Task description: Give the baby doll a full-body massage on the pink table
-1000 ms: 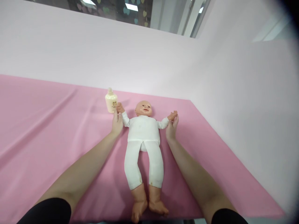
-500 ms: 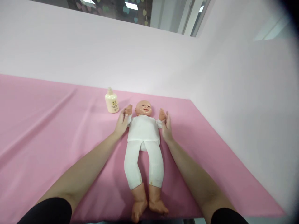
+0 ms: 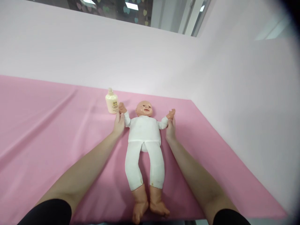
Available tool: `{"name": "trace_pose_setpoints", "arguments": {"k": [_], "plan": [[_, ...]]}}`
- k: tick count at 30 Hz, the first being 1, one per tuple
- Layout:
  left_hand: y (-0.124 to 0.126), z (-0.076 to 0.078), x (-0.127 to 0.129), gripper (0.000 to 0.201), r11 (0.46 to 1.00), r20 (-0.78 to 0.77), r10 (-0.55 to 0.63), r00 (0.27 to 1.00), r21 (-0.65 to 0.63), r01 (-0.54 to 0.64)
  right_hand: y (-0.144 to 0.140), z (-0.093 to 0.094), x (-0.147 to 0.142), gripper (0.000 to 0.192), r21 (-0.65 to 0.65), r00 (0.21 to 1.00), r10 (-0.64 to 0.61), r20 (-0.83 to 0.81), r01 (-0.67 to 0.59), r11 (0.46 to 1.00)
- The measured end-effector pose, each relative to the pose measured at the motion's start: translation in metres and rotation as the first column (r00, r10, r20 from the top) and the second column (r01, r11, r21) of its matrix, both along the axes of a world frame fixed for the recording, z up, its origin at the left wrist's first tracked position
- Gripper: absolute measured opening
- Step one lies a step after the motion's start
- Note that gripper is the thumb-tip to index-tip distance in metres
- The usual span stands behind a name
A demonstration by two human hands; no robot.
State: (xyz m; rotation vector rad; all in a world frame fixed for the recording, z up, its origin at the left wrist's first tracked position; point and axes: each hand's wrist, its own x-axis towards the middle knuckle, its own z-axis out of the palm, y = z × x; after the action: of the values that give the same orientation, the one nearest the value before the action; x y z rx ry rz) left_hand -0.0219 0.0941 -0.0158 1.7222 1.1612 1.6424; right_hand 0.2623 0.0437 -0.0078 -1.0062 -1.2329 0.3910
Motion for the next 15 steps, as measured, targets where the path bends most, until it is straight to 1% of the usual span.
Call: {"name": "trace_pose_setpoints", "arguments": {"k": [1, 2, 3, 5, 6, 7, 8, 9, 11, 12, 13, 15], "plan": [[-0.007, 0.005, 0.004, 0.05, 1.0, -0.043, -0.029, 0.999, 0.011, 0.029, -0.005, 0.004, -0.005, 0.055, -0.007, 0.999, 0.034, 0.025, -0.034, 0.999], [-0.013, 0.011, 0.009, 0.051, 0.997, -0.122, -0.071, 0.99, 0.026, 0.075, -0.009, 0.007, -0.01, 0.054, -0.058, 0.99, 0.095, 0.102, -0.089, 0.994], [-0.019, 0.015, 0.013, 0.05, 0.991, -0.232, -0.119, 0.965, 0.035, 0.131, -0.013, 0.009, -0.014, 0.053, -0.098, 0.974, 0.132, 0.184, -0.115, 0.988], [-0.026, 0.022, 0.019, 0.046, 0.975, -0.427, -0.179, 0.886, 0.04, 0.217, -0.017, 0.011, -0.019, 0.049, -0.147, 0.914, 0.188, 0.36, -0.143, 0.979], [-0.029, 0.025, 0.021, 0.045, 0.972, -0.479, -0.185, 0.858, 0.039, 0.232, -0.019, 0.011, -0.02, 0.048, -0.155, 0.89, 0.194, 0.413, -0.141, 0.978], [-0.03, 0.026, 0.022, 0.044, 0.972, -0.493, -0.181, 0.851, 0.039, 0.23, -0.02, 0.011, -0.021, 0.048, -0.16, 0.882, 0.193, 0.43, -0.136, 0.978], [-0.03, 0.026, 0.022, 0.045, 0.976, -0.467, -0.172, 0.867, 0.037, 0.214, -0.021, 0.011, -0.022, 0.05, -0.167, 0.895, 0.187, 0.405, -0.129, 0.977], [-0.03, 0.025, 0.022, 0.046, 0.981, -0.402, -0.162, 0.901, 0.031, 0.19, -0.021, 0.011, -0.022, 0.052, -0.173, 0.923, 0.177, 0.342, -0.123, 0.977], [-0.027, 0.022, 0.021, 0.049, 0.989, -0.197, -0.149, 0.969, -0.006, 0.151, -0.02, 0.013, -0.021, 0.056, -0.153, 0.976, 0.151, 0.157, -0.127, 0.98], [-0.024, 0.019, 0.02, 0.049, 0.991, -0.07, -0.132, 0.989, -0.036, 0.13, -0.018, 0.013, -0.02, 0.057, -0.119, 0.989, 0.135, 0.062, -0.127, 0.985], [-0.02, 0.016, 0.018, 0.048, 0.992, 0.06, -0.102, 0.993, -0.07, 0.106, -0.016, 0.013, -0.018, 0.057, -0.078, 0.993, 0.112, -0.028, -0.113, 0.99], [-0.009, 0.007, 0.014, 0.044, 0.988, 0.292, -0.007, 0.956, -0.145, 0.052, -0.008, 0.009, -0.011, 0.055, -0.028, 0.978, 0.042, -0.203, -0.049, 0.998]]}}
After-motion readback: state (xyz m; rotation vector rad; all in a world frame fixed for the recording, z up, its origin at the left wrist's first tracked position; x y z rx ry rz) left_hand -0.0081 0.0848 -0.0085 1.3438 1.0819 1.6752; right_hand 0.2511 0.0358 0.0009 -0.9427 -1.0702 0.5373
